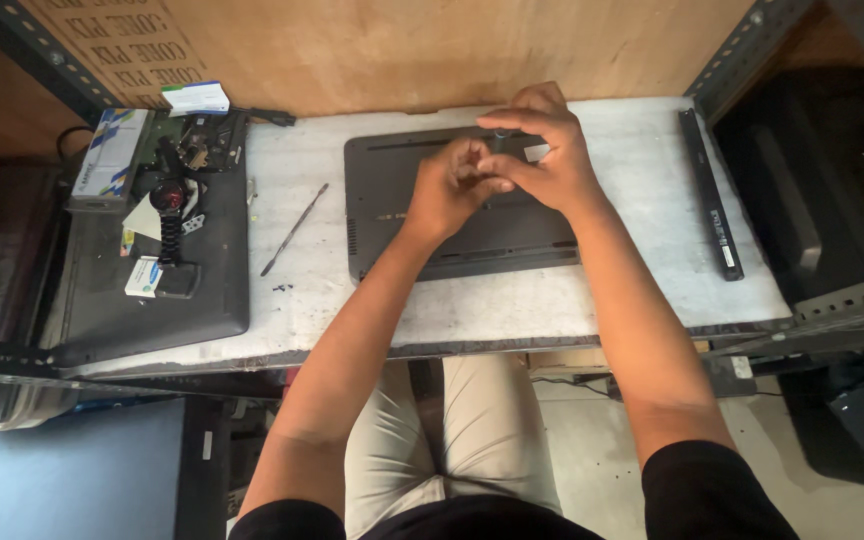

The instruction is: The person uses a screwdriver to remove screws from the bottom cover of a laptop. They place the removed screws on the table and continue unscrewing until the cover is detached.

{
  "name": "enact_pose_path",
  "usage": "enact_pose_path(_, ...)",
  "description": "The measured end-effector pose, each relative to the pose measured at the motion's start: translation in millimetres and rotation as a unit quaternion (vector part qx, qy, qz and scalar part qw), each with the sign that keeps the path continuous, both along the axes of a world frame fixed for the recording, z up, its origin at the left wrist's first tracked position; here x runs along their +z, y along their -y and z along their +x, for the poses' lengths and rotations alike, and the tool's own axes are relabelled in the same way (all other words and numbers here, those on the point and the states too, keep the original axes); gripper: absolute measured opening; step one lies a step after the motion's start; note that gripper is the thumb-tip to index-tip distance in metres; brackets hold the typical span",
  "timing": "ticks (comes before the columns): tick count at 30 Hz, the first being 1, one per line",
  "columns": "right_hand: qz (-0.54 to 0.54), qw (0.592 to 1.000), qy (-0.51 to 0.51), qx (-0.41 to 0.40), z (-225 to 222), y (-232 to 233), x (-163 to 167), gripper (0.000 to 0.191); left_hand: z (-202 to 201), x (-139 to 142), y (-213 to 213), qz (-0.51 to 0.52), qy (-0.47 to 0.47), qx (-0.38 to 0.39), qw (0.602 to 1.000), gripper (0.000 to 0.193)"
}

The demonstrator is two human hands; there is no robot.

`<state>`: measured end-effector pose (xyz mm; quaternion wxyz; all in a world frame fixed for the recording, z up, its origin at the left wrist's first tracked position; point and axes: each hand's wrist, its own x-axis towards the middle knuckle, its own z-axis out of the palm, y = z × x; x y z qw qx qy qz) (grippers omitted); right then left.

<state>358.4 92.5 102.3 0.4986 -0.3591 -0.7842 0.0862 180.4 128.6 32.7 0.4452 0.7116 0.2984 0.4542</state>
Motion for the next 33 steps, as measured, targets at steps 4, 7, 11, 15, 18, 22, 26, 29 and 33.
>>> enact_pose_path(4,-0.066,0.993,-0.055,0.081,-1,1,1,0.030,0,-1,-2,-0.021,0.142,-0.107,0.984,0.030)
enact_pose_path(7,-0.041,0.993,-0.050,0.098,-1,1,1,0.032,-2,0,-1,0.024,0.091,-0.069,0.993,0.025)
enact_pose_path(11,-0.095,0.989,-0.073,0.085,-1,2,-1,0.031,-4,0,1,0.024,0.045,-0.025,0.998,0.026)
enact_pose_path(15,-0.238,0.945,-0.171,0.145,1,2,0,0.033,-3,-1,-1,0.013,0.098,-0.100,0.990,0.022)
enact_pose_path(18,-0.026,0.993,-0.023,0.110,0,0,0,0.040,-3,-3,-2,0.020,0.009,-0.012,1.000,0.029)
enact_pose_path(22,-0.165,0.977,-0.103,0.086,-2,2,-1,0.032,-5,-2,-1,0.044,0.068,-0.077,0.994,0.034)
enact_pose_path(26,-0.115,0.985,-0.075,0.100,-4,2,0,0.041,-6,10,3,0.023,0.064,-0.064,0.996,0.020)
enact_pose_path(29,-0.055,0.994,-0.015,0.092,-6,1,-3,0.039,-8,22,12,0.049,-0.001,-0.003,0.999,0.033)
enact_pose_path(33,-0.120,0.988,-0.059,0.076,-4,2,-6,0.046,-20,37,17,0.197,-0.055,0.028,0.979,0.036)
